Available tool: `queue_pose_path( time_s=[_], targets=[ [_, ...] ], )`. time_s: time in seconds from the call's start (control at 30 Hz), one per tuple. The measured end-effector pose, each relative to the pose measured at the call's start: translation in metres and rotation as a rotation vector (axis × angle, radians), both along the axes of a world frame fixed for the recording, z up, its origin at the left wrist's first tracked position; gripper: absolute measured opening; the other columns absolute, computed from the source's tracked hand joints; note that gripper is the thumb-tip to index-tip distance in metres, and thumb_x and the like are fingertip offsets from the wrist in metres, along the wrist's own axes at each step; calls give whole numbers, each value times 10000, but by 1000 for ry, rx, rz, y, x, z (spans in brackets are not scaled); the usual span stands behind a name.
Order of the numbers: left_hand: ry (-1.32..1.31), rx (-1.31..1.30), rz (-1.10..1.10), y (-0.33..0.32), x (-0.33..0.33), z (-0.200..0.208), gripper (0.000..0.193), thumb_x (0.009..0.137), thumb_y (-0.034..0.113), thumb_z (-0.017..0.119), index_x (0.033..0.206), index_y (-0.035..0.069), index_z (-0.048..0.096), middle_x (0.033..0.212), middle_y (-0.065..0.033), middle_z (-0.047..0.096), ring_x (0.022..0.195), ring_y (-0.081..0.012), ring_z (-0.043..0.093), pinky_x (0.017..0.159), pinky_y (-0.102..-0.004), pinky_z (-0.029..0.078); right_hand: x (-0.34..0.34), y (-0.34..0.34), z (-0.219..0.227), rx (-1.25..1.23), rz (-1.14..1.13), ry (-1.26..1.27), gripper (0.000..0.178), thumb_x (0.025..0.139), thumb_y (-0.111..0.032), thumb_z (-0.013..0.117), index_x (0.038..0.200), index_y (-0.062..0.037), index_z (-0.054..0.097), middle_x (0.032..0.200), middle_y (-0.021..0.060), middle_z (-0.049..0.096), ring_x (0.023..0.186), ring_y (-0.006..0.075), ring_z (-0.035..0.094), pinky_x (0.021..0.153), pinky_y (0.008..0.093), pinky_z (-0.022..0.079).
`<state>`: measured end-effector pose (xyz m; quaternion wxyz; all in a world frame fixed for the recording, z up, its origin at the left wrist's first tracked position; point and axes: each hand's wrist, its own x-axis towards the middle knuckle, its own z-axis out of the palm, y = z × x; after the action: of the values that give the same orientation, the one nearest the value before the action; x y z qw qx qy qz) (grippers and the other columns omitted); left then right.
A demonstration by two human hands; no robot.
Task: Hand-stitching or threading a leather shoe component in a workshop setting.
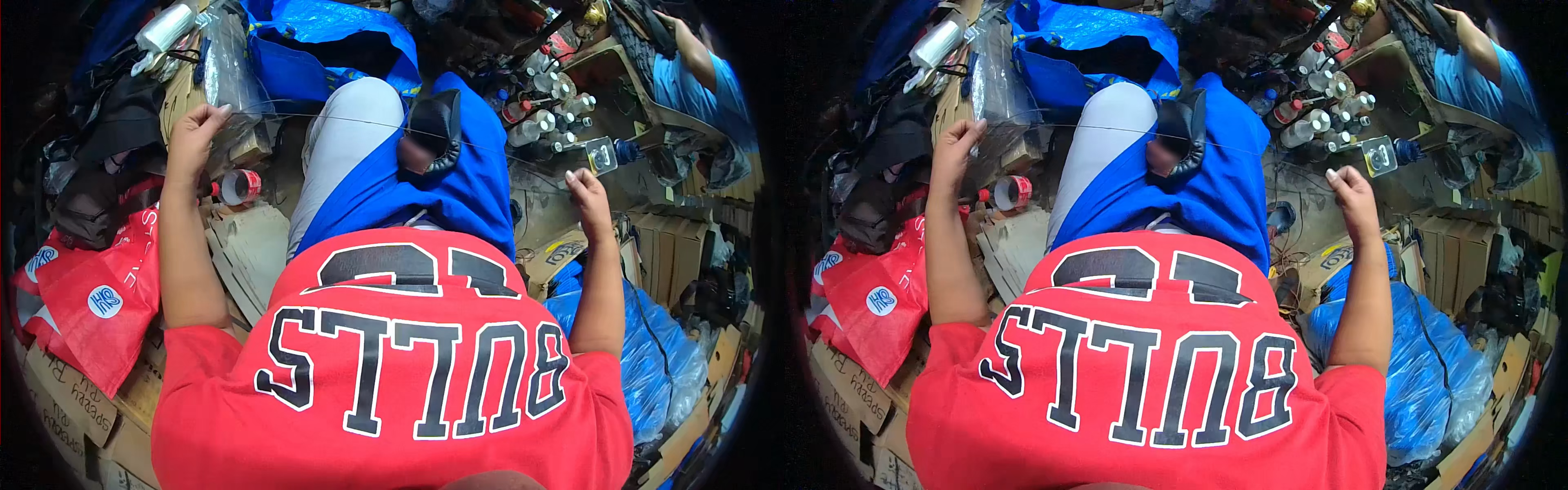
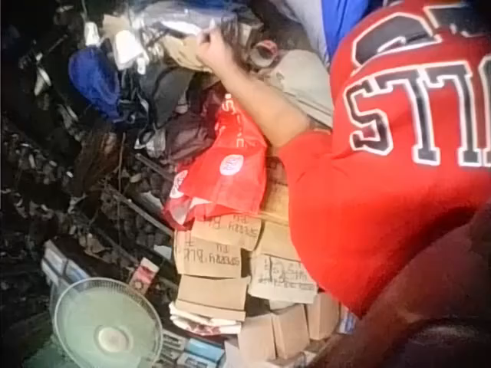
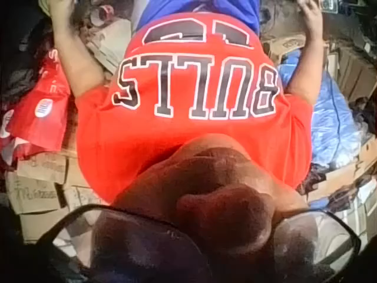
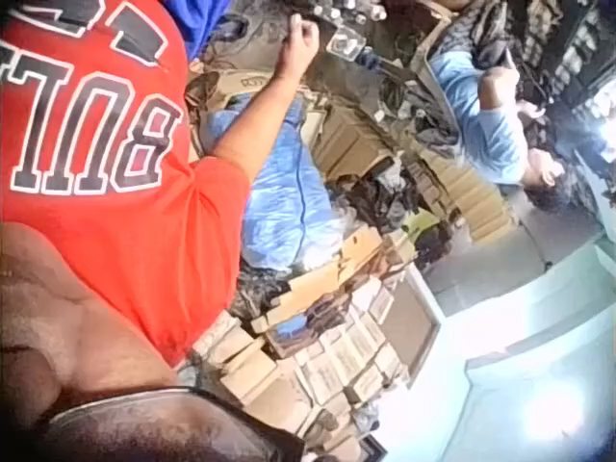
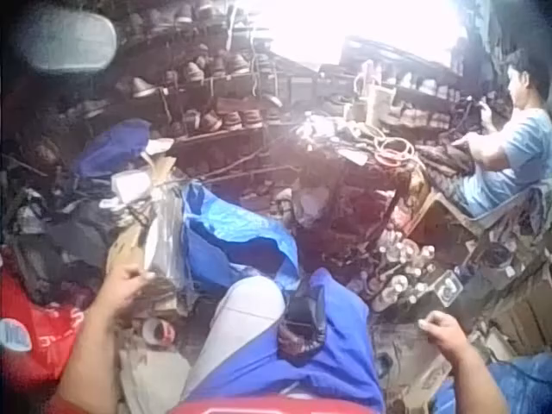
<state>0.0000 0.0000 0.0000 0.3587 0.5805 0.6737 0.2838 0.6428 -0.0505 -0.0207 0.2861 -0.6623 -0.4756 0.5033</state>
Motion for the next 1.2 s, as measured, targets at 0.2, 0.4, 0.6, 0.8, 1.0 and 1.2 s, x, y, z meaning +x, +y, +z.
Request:
queue_pose_path(
  time_s=[0.2,0.4,0.6,0.8,1.0,1.2],
  targets=[
    [397,712,-12,17,123,21,427,805,237,663,1181,59,564,1209,-136,558,1138,-280,517,972,-350,379,-7,18,-19,318,135,-553,202,861,-175,611,1007,-36,627,806,2,588,809,96,539,744,233,438],
    [94,238,-678,32,257,10,543,706,308,745,1143,47,556,1052,-169,608,1005,-314,579,861,-360,447,-139,53,52,259,500,-228,205,790,-71,670,987,-25,641,883,59,631,825,126,582,731,239,452],
    [-102,-254,-854,60,276,3,310,753,238,726,954,13,651,869,-69,651,839,-162,601,762,-298,456,-138,69,44,432,660,-339,296,791,-8,581,1074,-73,637,807,64,527,730,172,522,672,302,443],
    [-221,-376,-880,68,280,-9,269,758,165,715,983,27,667,832,-21,650,780,-111,576,729,-262,443,-142,65,46,295,569,-134,291,753,30,586,1010,-72,676,796,60,576,725,141,569,665,288,472],
    [-293,-346,-915,70,280,-11,249,754,155,715,960,22,676,821,-24,659,787,-105,586,757,-253,452,-140,72,40,565,708,-477,147,694,-58,695,837,-91,705,786,75,663,742,184,616,678,297,494],
    [-358,-362,-896,68,280,-12,262,743,164,725,958,21,678,831,-30,664,793,-106,590,769,-252,454,-141,68,23,600,666,-326,136,666,-60,714,798,-90,697,783,55,624,748,194,616,678,296,489]
  ],
)
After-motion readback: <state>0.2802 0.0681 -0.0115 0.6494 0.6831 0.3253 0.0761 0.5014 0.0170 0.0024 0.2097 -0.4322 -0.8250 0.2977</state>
